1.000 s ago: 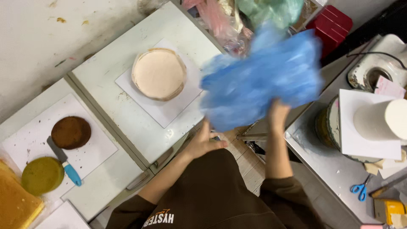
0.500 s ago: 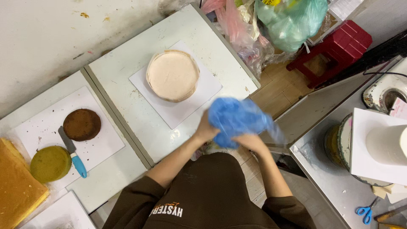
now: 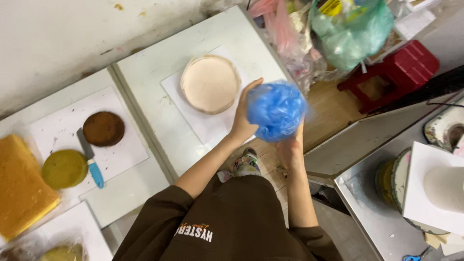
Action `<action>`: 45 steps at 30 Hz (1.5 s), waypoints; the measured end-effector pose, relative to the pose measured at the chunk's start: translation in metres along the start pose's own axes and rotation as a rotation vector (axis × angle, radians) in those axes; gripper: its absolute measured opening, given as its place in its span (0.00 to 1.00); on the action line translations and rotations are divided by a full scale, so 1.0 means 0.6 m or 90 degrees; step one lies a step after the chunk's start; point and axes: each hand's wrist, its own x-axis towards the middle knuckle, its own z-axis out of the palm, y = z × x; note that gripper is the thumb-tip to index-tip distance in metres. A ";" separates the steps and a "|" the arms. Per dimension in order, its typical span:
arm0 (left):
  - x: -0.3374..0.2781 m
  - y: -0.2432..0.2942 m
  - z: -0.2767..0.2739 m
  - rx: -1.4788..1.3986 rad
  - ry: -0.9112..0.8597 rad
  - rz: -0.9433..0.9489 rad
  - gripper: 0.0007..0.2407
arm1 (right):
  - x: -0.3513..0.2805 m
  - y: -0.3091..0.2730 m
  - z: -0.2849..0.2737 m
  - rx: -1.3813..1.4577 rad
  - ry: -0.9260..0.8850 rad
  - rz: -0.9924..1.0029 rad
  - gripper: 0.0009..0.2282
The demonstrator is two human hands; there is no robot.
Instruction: The person organizes cake boards and sponges on a counter, removes a pre-frosted cake from a freezer, and places it inside a blue plastic bag.
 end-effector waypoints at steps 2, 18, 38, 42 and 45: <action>-0.012 0.024 -0.015 0.134 -0.065 0.044 0.30 | 0.006 0.021 0.004 -0.097 0.043 -0.016 0.55; -0.096 0.092 -0.198 0.529 -0.103 0.170 0.38 | 0.056 0.090 0.111 -0.291 0.032 0.093 0.36; 0.143 -0.462 -0.662 1.012 0.157 -0.011 0.22 | 0.058 0.134 0.208 -0.768 -0.483 0.393 0.27; 0.145 -0.567 -0.727 1.133 0.039 -0.126 0.09 | 0.057 0.115 0.166 -0.844 -0.417 0.358 0.26; 0.135 -0.609 -0.733 1.116 -0.115 -0.304 0.08 | 0.056 0.100 0.152 -0.880 -0.257 0.466 0.23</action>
